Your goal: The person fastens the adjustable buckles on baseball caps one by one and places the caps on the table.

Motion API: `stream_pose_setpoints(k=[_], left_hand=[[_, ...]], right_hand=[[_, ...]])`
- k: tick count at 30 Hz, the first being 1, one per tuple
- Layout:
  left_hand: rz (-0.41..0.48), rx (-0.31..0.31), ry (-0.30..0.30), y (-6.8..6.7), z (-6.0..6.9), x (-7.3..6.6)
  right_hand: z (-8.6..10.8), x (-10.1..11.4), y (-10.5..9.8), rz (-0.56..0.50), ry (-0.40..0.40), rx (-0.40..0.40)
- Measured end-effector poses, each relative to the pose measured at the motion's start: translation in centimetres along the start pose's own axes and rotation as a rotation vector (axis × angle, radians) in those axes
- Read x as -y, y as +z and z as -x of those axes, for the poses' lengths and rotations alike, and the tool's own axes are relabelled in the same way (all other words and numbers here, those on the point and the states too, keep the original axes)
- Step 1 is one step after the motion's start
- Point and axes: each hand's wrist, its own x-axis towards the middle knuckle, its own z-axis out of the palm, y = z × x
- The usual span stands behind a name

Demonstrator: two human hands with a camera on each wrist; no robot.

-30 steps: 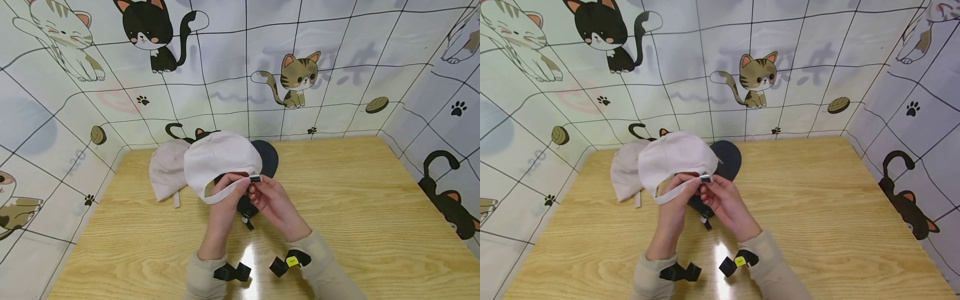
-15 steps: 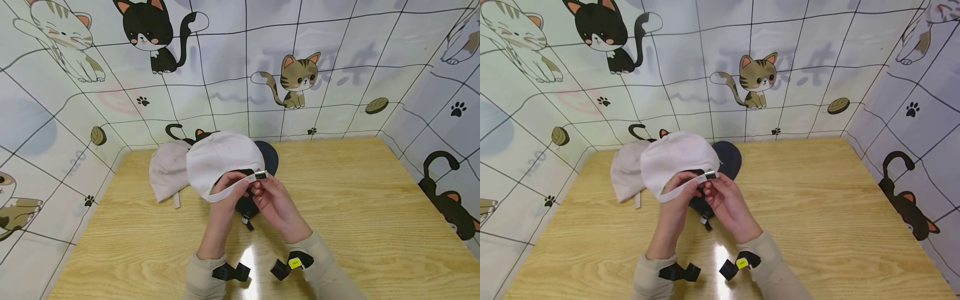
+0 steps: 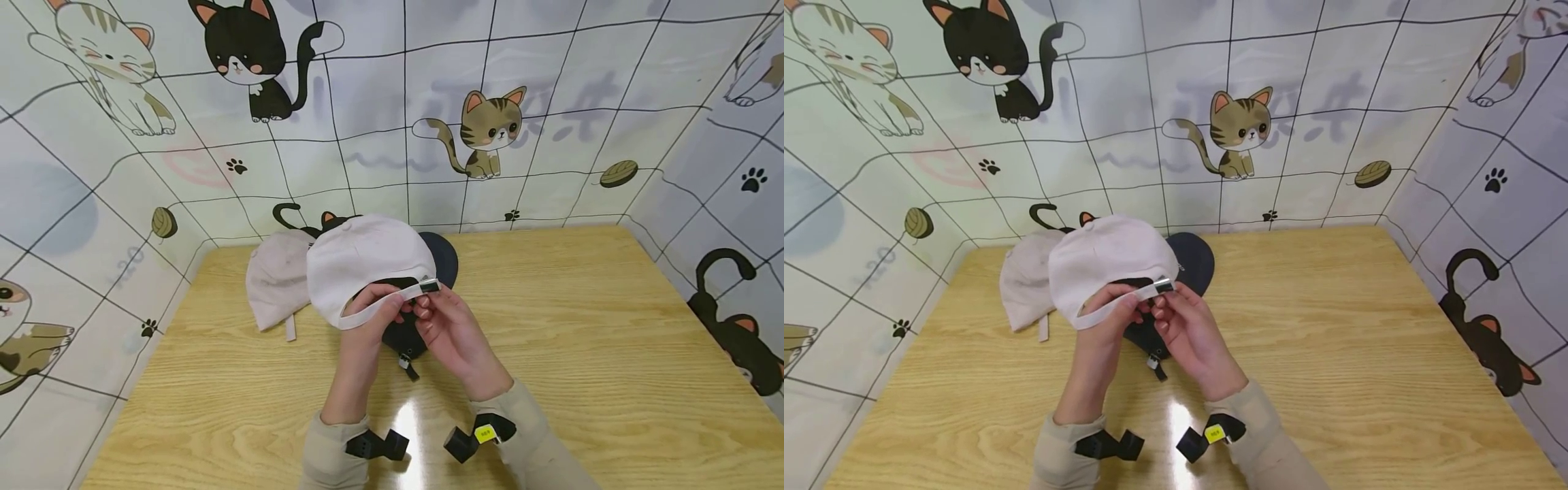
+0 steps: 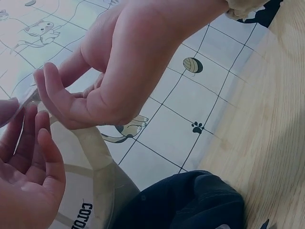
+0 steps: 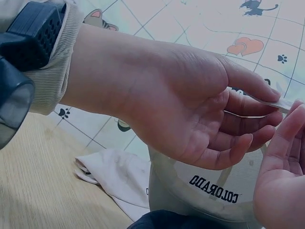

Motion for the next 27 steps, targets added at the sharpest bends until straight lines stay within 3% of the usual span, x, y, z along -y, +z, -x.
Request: stream_pose_setpoints(k=[10,27], left_hand=[[-0.003,-0.041,0.010,0.4,0.0,0.1],[-0.010,-0.077,-0.038,0.7,0.1,0.4]], right_hand=[[0.0,-0.3,0.2,0.022,-0.008,-0.040],[0.0,-1.2,0.1,0.089,0.003,-0.038]])
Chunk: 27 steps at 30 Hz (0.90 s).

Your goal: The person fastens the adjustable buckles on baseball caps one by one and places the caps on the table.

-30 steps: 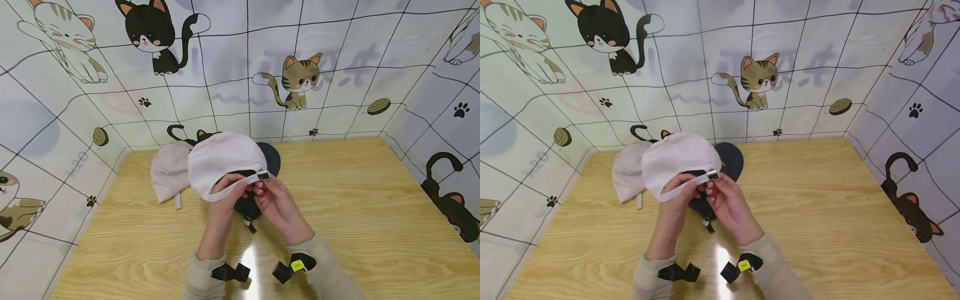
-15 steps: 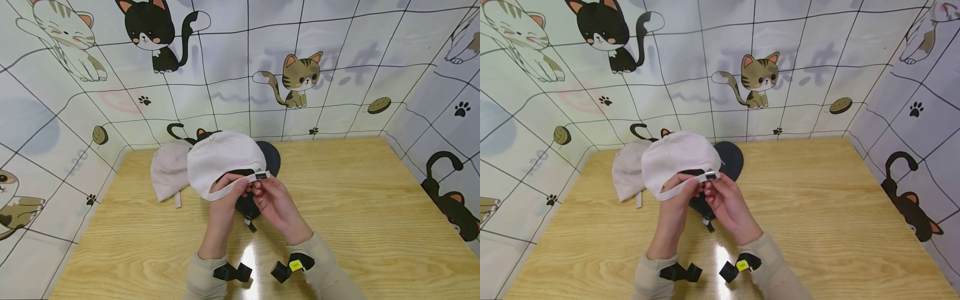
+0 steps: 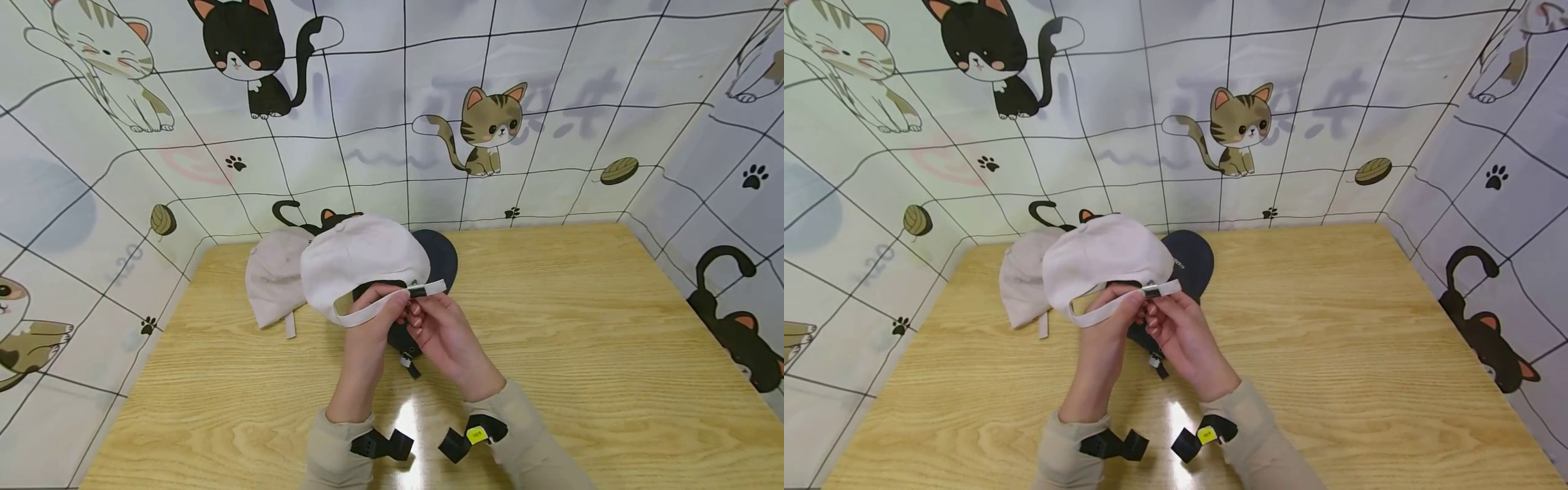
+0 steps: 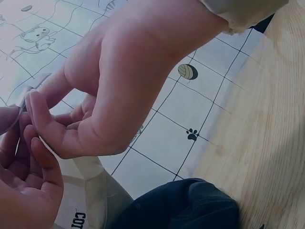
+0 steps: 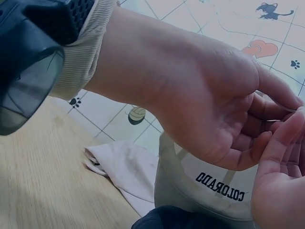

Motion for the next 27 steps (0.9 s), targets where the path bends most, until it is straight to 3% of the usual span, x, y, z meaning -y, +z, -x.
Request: stream_pose_setpoints(k=[9,14,16,17,22,23,24,27], left_hand=[[-0.033,0.037,-0.017,0.0,-0.1,0.0],[-0.003,0.083,-0.028,0.0,-0.2,0.3],[0.020,0.112,-0.025,0.0,-0.2,0.5],[0.047,0.134,-0.001,-0.5,-0.6,1.9],[0.146,0.207,-0.006,-1.0,-0.6,2.5],[0.170,0.215,-0.016,-1.1,-0.7,2.5],[0.181,0.215,-0.049,-0.8,-0.3,1.3],[0.239,0.236,-0.091,-1.1,-0.3,1.1]], right_hand=[[-0.1,0.3,-0.2,-0.043,0.003,0.037],[-0.2,0.6,-0.3,-0.055,0.009,0.046],[-0.2,0.7,-0.3,-0.063,0.006,0.053],[-0.2,0.8,-0.4,-0.069,0.003,0.056],[-0.1,1.0,-0.5,-0.121,-0.001,0.065],[0.0,1.0,-0.6,-0.130,0.000,0.065],[0.0,1.0,-0.6,-0.141,0.002,0.065],[0.0,1.1,-0.7,-0.152,0.008,0.061]])
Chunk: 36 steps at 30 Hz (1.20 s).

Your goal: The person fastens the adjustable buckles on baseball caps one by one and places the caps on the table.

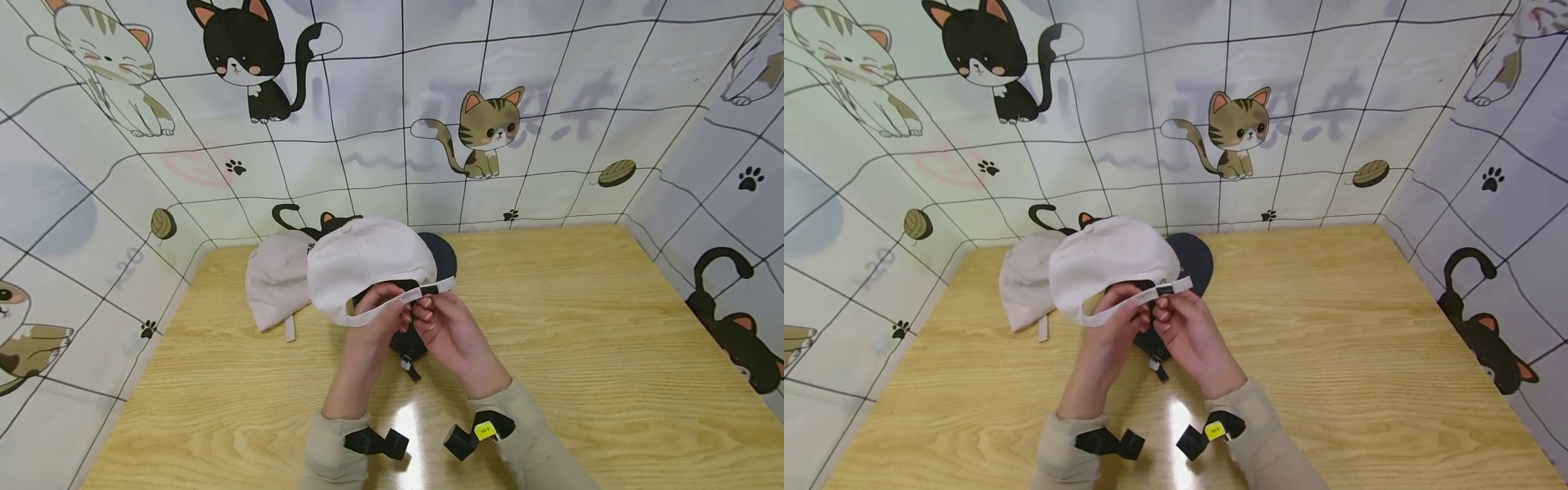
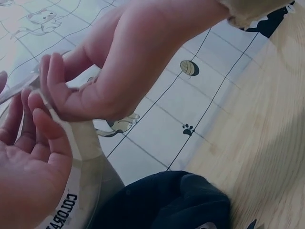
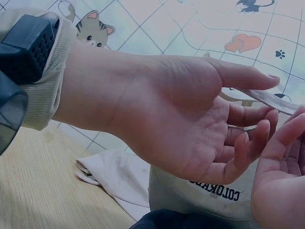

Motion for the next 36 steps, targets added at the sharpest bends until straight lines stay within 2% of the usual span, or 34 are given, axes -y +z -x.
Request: stream_pose_setpoints(k=[6,11,15,20,29,36], left_hand=[[0.014,0.015,-0.045,-0.38,0.12,-0.54],[0.002,-0.047,-0.028,-0.38,0.08,-0.58],[-0.029,-0.110,-0.011,-0.36,-0.02,-0.52],[-0.067,-0.145,-0.011,-0.35,-0.08,-0.46],[-0.093,-0.142,0.008,-0.05,-0.02,-0.59],[-0.154,-0.144,0.015,0.13,-0.14,-0.51]], right_hand=[[0.03,0.05,-0.03,-0.015,0.003,-0.011],[0.09,0.04,0.06,-0.023,0.010,-0.046],[0.05,0.03,0.15,0.013,0.012,-0.024],[-0.01,-0.03,0.21,0.076,0.009,-0.015],[-0.08,-0.32,0.16,0.166,-0.006,-0.053],[-0.21,-0.66,0.19,0.233,-0.015,-0.101]])
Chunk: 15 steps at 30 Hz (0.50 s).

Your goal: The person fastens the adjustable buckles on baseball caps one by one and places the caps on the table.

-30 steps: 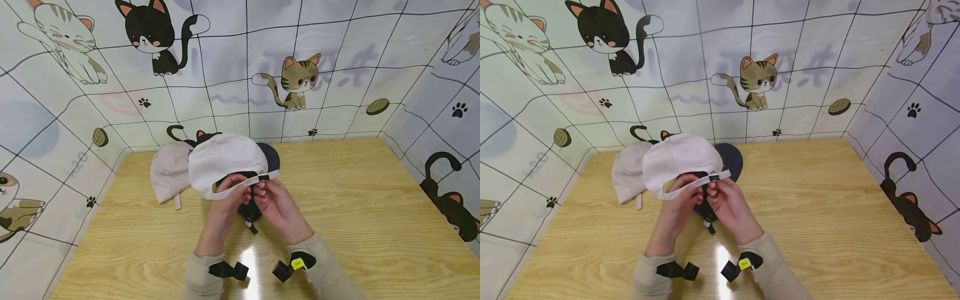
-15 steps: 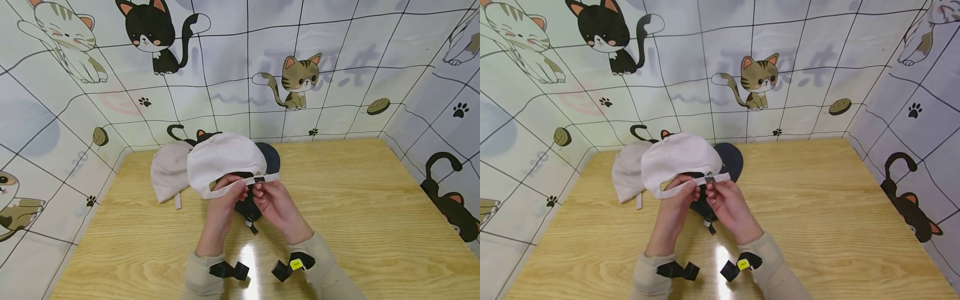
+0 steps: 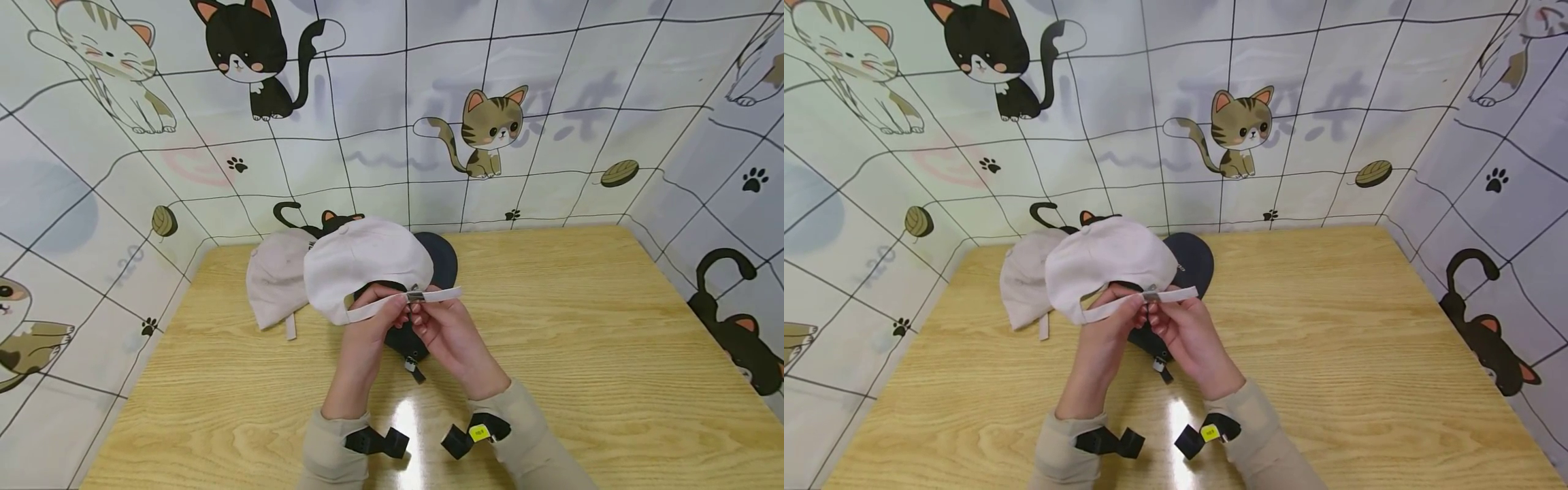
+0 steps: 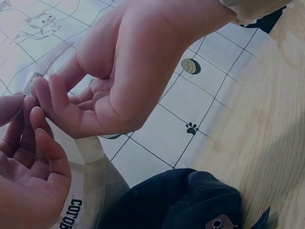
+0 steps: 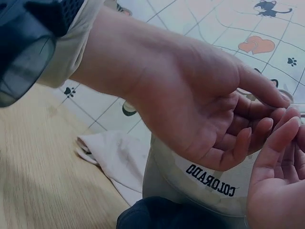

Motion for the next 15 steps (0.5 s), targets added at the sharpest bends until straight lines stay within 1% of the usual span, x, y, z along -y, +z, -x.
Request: stream_pose_setpoints(k=[4,7,11,15], left_hand=[[-0.028,-0.003,0.001,0.04,0.00,0.01],[-0.033,-0.002,0.000,0.05,0.01,0.03],[-0.019,0.018,-0.010,0.02,0.02,0.09],[0.031,0.058,-0.029,-0.08,0.01,0.18]], right_hand=[[0.00,-0.08,0.09,0.052,0.009,-0.058],[0.03,-0.05,0.19,0.077,0.017,-0.092],[0.09,0.08,0.31,0.074,0.017,-0.093],[0.15,0.19,0.32,0.033,0.014,-0.073]])
